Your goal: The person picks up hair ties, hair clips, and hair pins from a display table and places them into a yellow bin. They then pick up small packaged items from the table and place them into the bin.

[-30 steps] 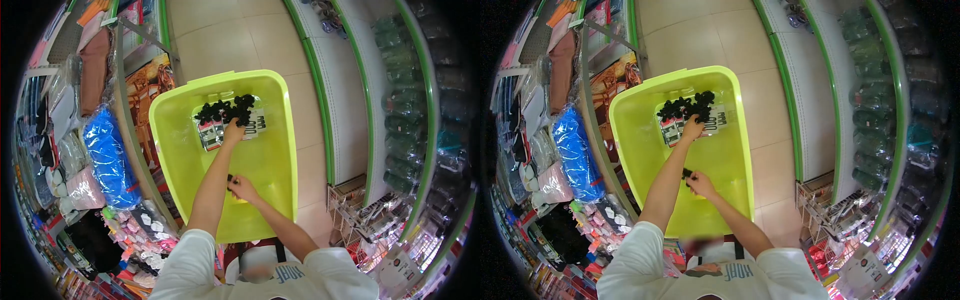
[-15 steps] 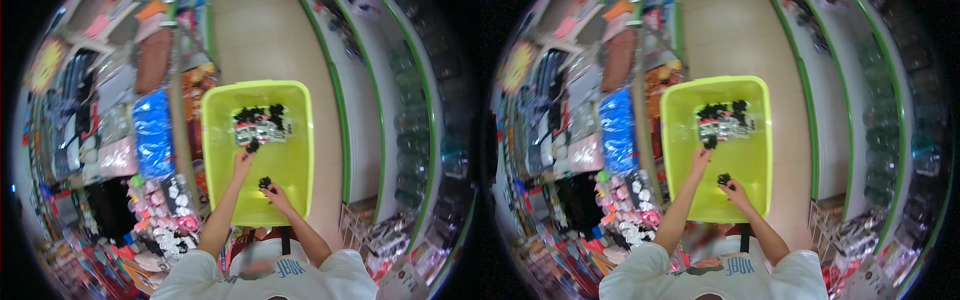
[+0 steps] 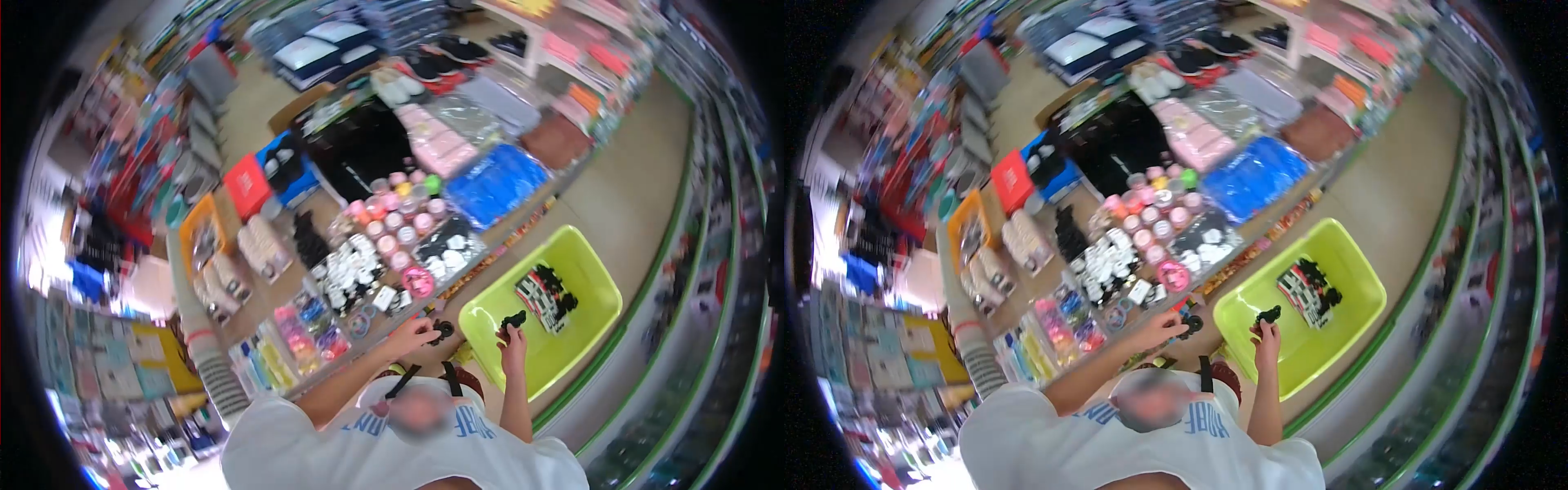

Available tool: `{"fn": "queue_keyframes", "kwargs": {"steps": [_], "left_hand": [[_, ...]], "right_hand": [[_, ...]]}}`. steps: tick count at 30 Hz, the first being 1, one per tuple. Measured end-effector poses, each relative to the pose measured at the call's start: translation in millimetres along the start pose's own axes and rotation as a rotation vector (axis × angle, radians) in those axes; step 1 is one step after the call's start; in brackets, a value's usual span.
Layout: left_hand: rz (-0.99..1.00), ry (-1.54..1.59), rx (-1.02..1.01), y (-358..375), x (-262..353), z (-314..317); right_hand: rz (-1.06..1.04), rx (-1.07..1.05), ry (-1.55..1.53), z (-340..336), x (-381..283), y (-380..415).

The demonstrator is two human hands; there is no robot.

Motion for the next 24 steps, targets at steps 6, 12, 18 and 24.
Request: {"fn": "queue_keyframes", "kwargs": {"steps": [6, 12, 18, 24], "left_hand": [[-0.174, 0.252, 0.391, 142, -12, -90], [-0.067, 0.296, 0.571, 230, -47, -142], [-0.033, 0.196, 0.791, 251, -19, -185], [-0.077, 0.339, 1.148, 259, -30, -198]], "right_hand": [[-0.092, -0.208, 0.227, 130, 9, 34], [-0.020, -0.456, 0.483, 277, 69, 46], [0.156, -0.857, 0.561, 460, 92, 19], [0.050, -0.862, 0.845, 644, 100, -71]]}}
Point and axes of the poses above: each hand's wrist, its own y-axis away from the middle knuckle, its own z-axis out of the palm, x = y × z, the point moved 7 cm from there along -y, towards the middle knuckle, and after that the axes turned 14 degrees about z, right-handed, at the moved point
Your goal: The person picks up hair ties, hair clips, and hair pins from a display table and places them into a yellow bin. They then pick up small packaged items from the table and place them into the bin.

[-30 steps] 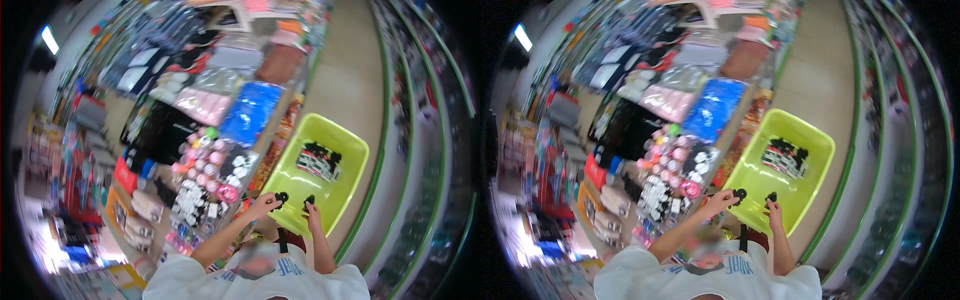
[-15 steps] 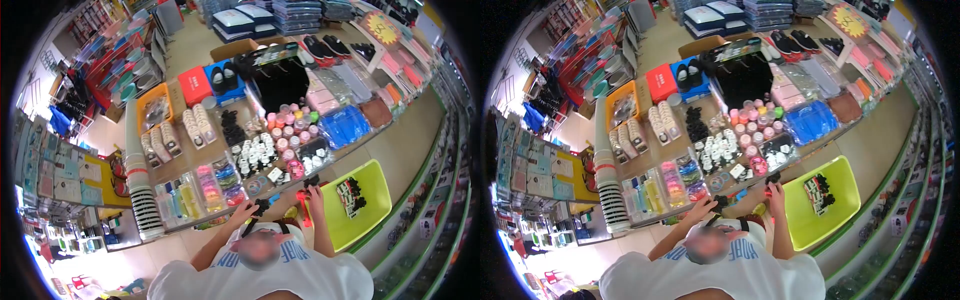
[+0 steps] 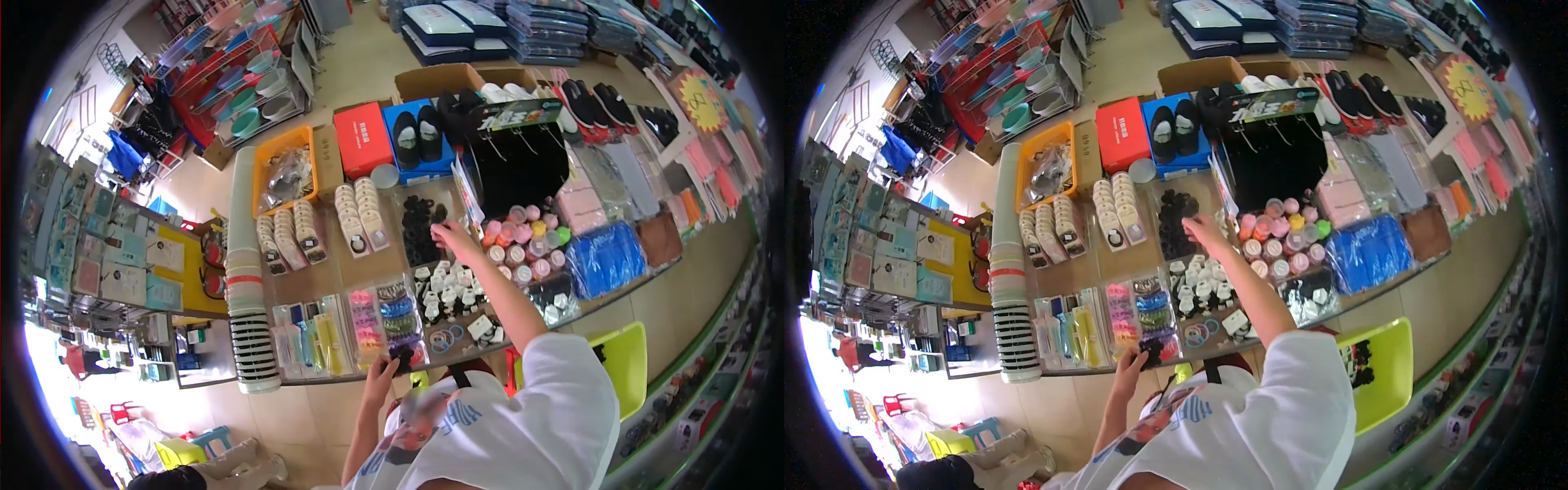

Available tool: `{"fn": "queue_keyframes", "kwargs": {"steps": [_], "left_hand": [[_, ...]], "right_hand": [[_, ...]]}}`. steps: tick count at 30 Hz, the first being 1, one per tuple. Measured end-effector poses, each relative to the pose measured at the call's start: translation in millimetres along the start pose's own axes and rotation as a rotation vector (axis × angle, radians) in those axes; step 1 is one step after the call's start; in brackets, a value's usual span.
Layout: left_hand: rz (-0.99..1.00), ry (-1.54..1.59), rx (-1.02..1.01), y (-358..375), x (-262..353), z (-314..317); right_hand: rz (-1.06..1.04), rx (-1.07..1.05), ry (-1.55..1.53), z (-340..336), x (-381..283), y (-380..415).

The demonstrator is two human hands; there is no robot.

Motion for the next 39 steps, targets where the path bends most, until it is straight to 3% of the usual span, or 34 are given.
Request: {"fn": "queue_keyframes", "kwargs": {"steps": [3, 6, 8, 9, 13, 20, 24, 27, 30, 31, 36, 39], "left_hand": [[-0.028, 0.079, 0.165, 13, 2, 0], [-0.088, 0.111, 0.263, 24, -11, 1], [-0.118, 0.118, 0.306, 26, -12, 3], [-0.132, 0.109, 0.322, 26, -11, 3], [-0.142, 0.087, 0.356, 11, -1, 8], [-0.100, -0.097, 0.288, -42, 34, 9], [0.041, -0.242, 0.186, -95, 54, 16], [0.562, -0.813, -0.114, -169, 86, 37], [0.316, -0.741, -0.134, -246, 98, 54], [0.215, -0.688, -0.130, -270, 101, 61], [0.513, -1.036, -0.067, -371, 150, 134], [0.897, -1.355, -0.048, -417, 141, 172]], "right_hand": [[-0.161, 0.311, 0.162, -38, 0, -125], [-0.107, 0.541, 0.267, -53, -24, -162], [-0.050, 0.500, 0.165, -59, -9, -198], [0.048, 0.403, 0.019, -45, -20, -180], [-0.277, 0.553, 0.456, -20, -65, -142], [-0.347, 0.302, 1.072, 23, -49, -153], [-0.412, 0.345, 1.158, 31, -54, -135], [-0.609, 0.467, 1.180, 30, -59, -119], [-0.751, 0.563, 0.992, 21, -63, -98], [-0.745, 0.547, 0.874, 17, -67, -82], [-0.617, 0.347, 0.590, -6, -48, 27], [-0.518, 0.249, 0.588, -18, -16, 89]]}}
Point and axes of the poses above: each hand's wrist, its own y-axis away from the middle knuckle, its own z-axis out of the palm, x = y × z, the point moved 7 cm from there along -y, towards the middle knuckle, and after that the axes turned 14 degrees about z, right-handed, at the moved point
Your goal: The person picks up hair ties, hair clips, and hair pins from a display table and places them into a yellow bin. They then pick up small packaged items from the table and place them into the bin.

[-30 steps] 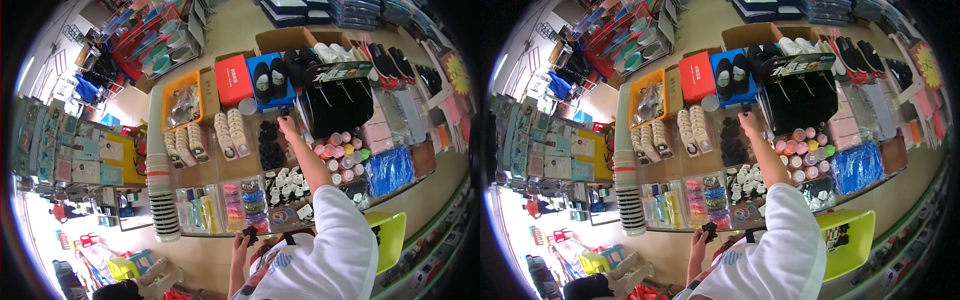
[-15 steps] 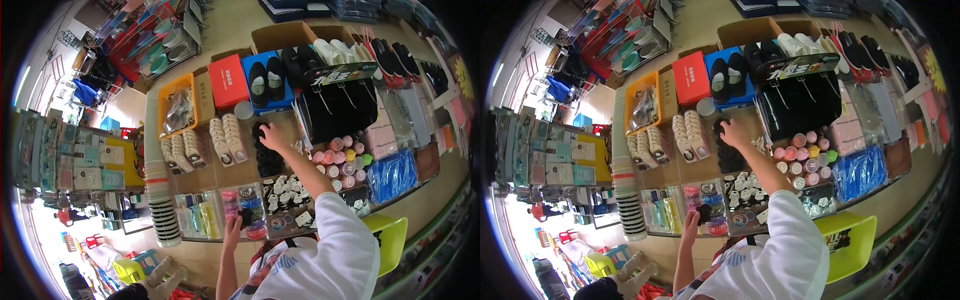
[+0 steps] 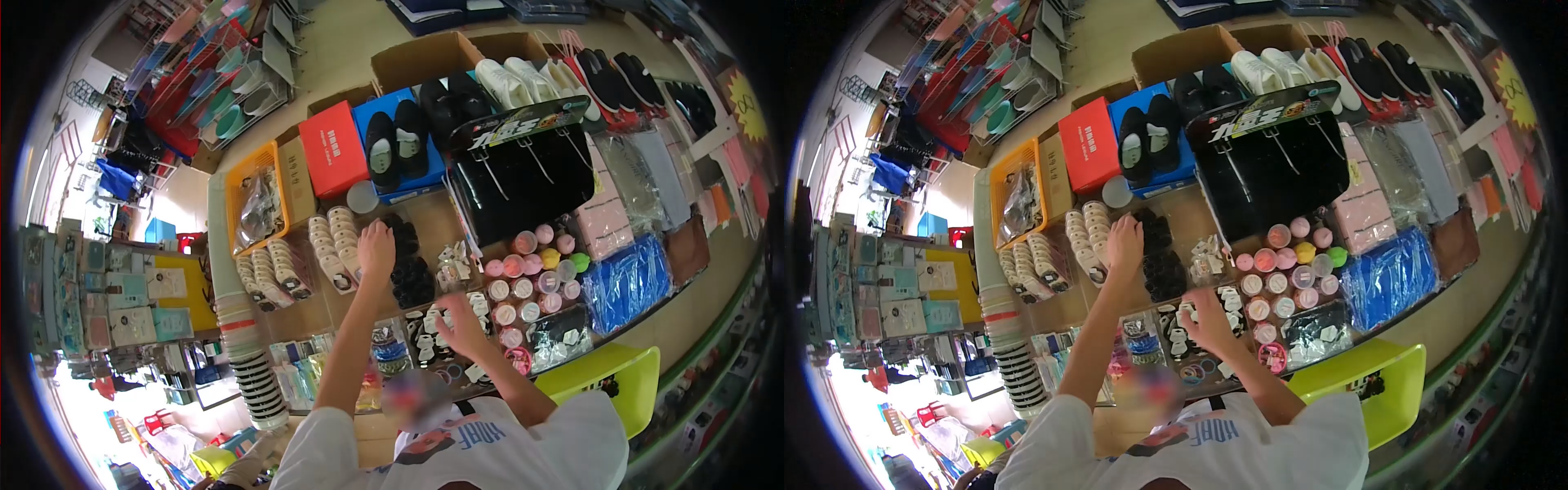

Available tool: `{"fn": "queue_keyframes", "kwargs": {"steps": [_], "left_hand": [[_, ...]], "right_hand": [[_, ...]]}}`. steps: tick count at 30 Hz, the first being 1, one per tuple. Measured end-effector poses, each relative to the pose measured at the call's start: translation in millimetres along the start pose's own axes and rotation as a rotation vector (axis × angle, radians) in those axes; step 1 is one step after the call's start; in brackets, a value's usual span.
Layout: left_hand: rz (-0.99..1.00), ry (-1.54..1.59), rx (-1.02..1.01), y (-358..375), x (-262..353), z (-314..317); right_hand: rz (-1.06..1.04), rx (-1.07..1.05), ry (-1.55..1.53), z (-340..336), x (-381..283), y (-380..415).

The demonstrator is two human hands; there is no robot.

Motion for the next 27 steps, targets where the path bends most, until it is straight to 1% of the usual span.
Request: {"fn": "queue_keyframes", "kwargs": {"steps": [2, 3, 4, 7, 9, 12, 15, 18, 21, 22, 25, 27], "left_hand": [[-0.007, 0.004, -0.129, 8, -24, 64], [-0.010, 0.006, -0.191, 9, -29, 84], [-0.043, 0.013, -0.245, 5, -28, 87], [-0.161, 0.058, -0.401, -2, -20, 86], [-0.260, 0.110, -0.489, -10, -18, 70], [-0.382, 0.076, -0.550, -21, -6, 41], [-0.196, -0.119, -0.463, -25, 6, 34], [0.118, 0.047, -0.350, -22, 15, 54], [0.183, -0.061, -0.464, 4, 14, 90], [0.151, -0.038, -0.514, 8, 10, 99], [0.068, -0.040, -0.516, 11, 4, 109], [0.044, -0.020, -0.570, 9, 0, 115]], "right_hand": [[0.022, -0.045, 0.030, -10, 5, 39], [0.039, -0.069, 0.046, -15, 8, 54], [0.053, -0.090, 0.064, -21, 9, 64], [0.170, -0.107, 0.048, -37, 14, 84], [0.173, -0.063, 0.063, -40, 27, 88], [0.183, -0.028, 0.065, -40, 35, 82], [0.248, -0.090, 0.002, -38, 36, 74], [0.212, -0.082, -0.009, -34, 35, 71], [0.162, -0.076, 0.030, -35, 29, 70], [0.182, -0.085, 0.021, -35, 31, 70], [0.230, -0.112, 0.008, -32, 33, 76], [0.223, -0.124, 0.024, -31, 35, 76]]}}
Point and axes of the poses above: each hand's wrist, its own y-axis away from the middle knuckle, its own z-axis out of the palm, x = y × z, the point moved 7 cm from there along -y, towards the middle knuckle, and after that the axes turned 14 degrees about z, right-handed, at the moved point
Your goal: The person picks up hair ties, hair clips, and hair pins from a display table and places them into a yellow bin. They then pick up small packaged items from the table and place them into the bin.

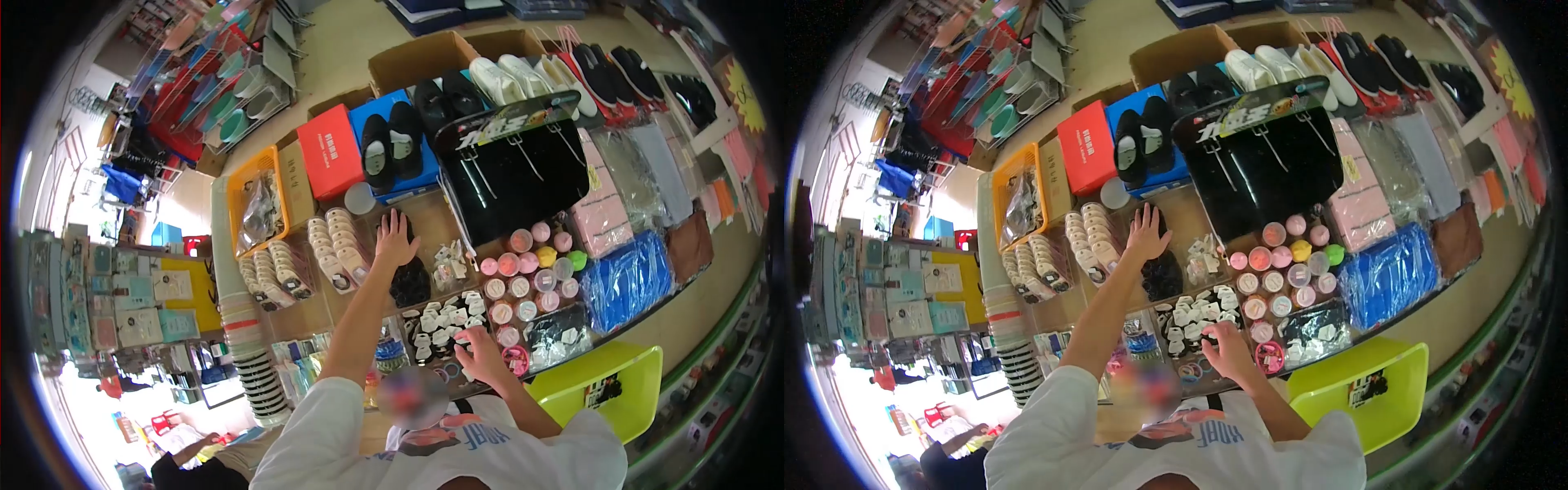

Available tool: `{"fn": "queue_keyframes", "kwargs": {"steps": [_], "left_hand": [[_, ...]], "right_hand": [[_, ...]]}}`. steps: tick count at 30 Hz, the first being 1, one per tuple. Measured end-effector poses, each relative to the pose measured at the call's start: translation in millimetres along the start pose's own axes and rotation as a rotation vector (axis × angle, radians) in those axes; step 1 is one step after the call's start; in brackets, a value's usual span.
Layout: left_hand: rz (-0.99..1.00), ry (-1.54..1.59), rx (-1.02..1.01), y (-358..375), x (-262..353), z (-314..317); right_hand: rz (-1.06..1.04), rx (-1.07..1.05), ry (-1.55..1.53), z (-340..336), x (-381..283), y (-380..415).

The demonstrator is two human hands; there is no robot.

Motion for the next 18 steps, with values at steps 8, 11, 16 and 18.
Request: {"fn": "queue_keyframes", "kwargs": {"steps": [8, 11, 16, 18], "left_hand": [[-0.058, 0.150, 0.210, 39, 4, -49], [0.018, 0.155, 0.396, 87, 28, -81], [0.128, 0.457, 0.503, 233, 76, -88], [0.031, 0.574, 0.470, 309, 93, -61]], "right_hand": [[-0.049, 0.067, 0.015, -5, -10, 34], [-0.118, 0.065, 0.056, 1, -14, 48], [-0.089, 0.024, -0.013, 17, -29, 82], [-0.136, 0.006, 0.035, 28, -35, 96]]}}
Point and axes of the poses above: each hand's wrist, its own y-axis away from the middle knuckle, its own z-axis out of the palm, x = y × z, the point moved 7 cm from there along -y, towards the middle knuckle, and after that the axes turned 14 degrees about z, right-handed, at the moved point
